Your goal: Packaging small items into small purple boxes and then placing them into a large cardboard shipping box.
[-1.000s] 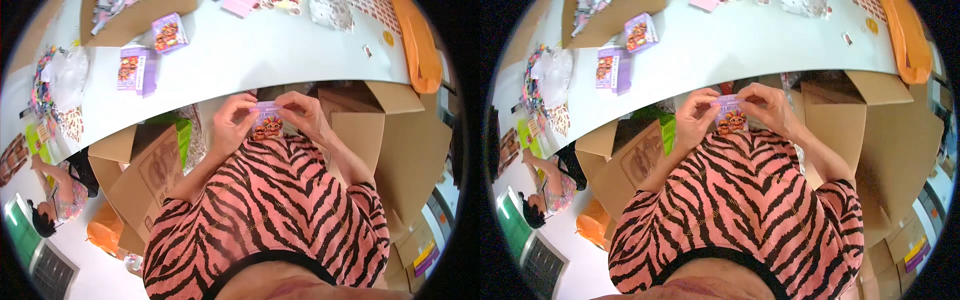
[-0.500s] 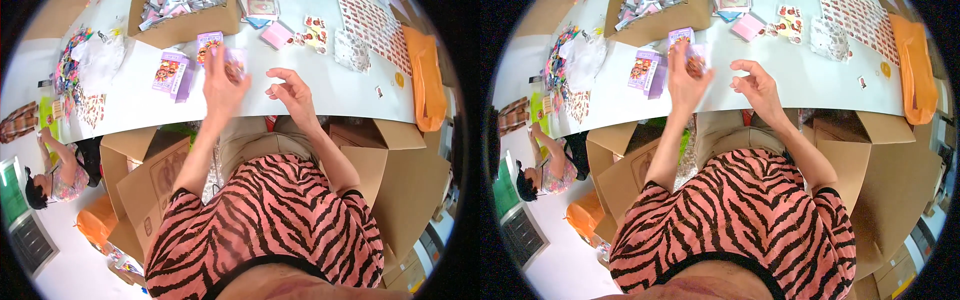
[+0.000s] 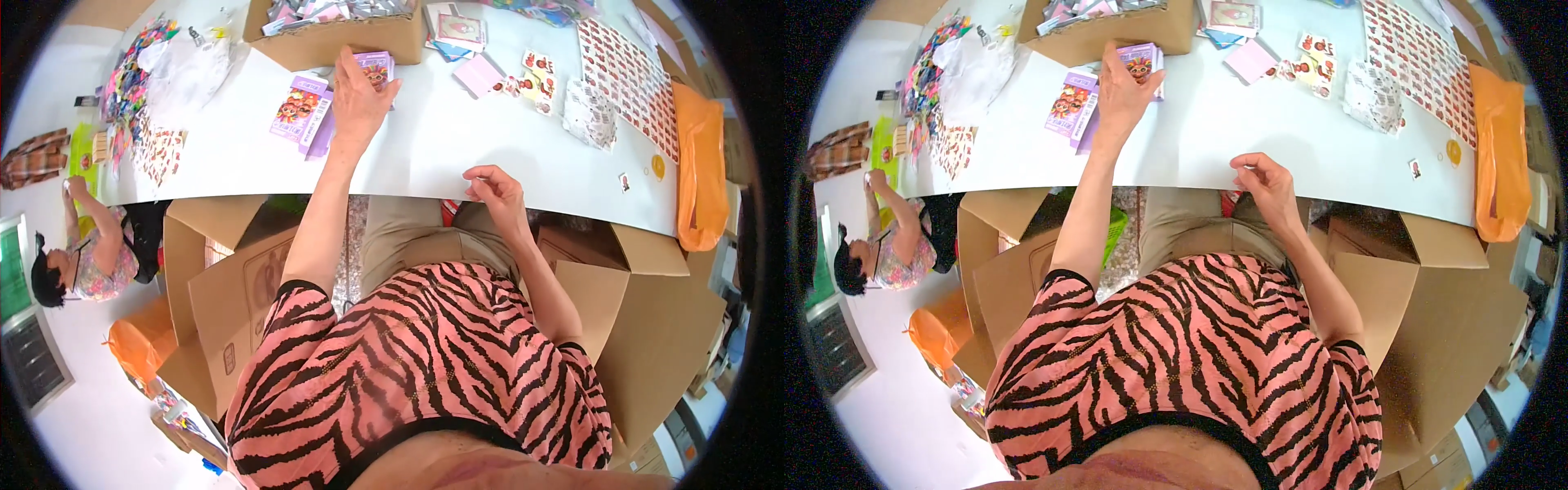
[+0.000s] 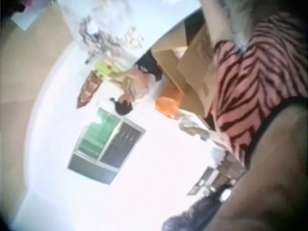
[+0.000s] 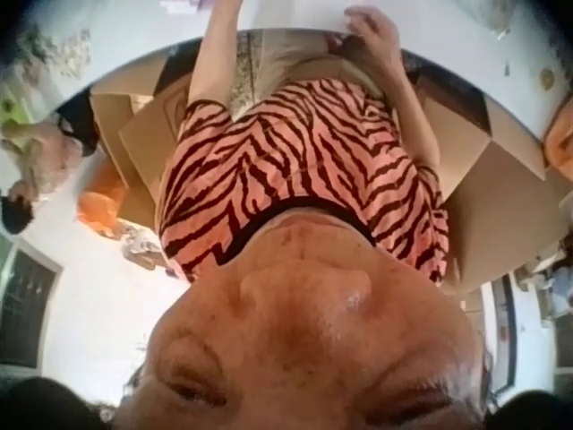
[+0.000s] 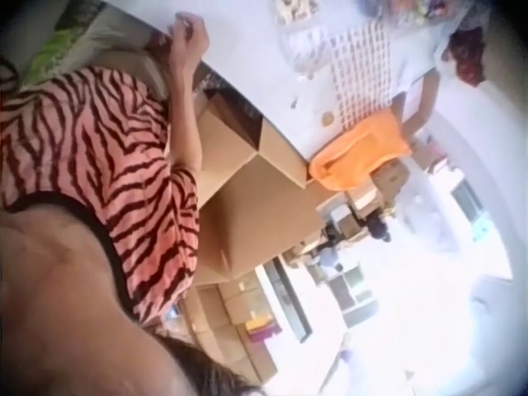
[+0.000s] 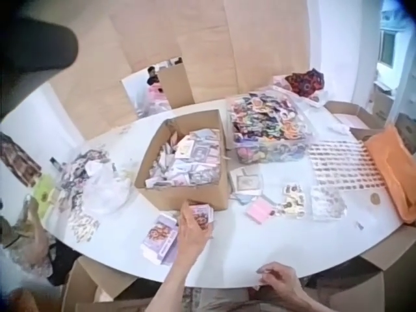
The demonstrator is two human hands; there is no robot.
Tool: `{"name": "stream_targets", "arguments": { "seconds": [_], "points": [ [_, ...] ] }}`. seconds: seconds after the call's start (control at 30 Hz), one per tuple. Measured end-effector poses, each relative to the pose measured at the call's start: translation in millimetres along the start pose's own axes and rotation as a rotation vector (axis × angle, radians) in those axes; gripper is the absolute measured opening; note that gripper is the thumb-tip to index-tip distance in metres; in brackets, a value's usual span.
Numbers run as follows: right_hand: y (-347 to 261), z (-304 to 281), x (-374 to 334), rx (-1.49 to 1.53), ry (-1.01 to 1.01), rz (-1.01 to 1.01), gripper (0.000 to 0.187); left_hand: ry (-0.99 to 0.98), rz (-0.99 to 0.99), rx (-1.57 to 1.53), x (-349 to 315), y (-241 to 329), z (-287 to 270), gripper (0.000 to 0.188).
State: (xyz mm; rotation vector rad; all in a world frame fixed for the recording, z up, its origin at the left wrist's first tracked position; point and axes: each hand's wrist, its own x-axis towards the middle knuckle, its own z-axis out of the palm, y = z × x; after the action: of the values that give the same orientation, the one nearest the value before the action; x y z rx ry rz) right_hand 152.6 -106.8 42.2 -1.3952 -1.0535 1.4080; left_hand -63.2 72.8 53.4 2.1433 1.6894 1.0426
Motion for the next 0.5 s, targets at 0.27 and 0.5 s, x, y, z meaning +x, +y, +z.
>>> {"name": "stream_targets", "arguments": {
  "seconds": [0.27,0.5],
  "points": [
    [6,-8,-8,0.057,0.042,-0.015,0.015,0.106,-0.040,0.371,-10,-37,-69,0.084],
    [17,-10,-8,0.033,0.019,-0.004,0.015,-0.185,-0.210,0.409,-25,-53,-78,0.094]
  ]
}}
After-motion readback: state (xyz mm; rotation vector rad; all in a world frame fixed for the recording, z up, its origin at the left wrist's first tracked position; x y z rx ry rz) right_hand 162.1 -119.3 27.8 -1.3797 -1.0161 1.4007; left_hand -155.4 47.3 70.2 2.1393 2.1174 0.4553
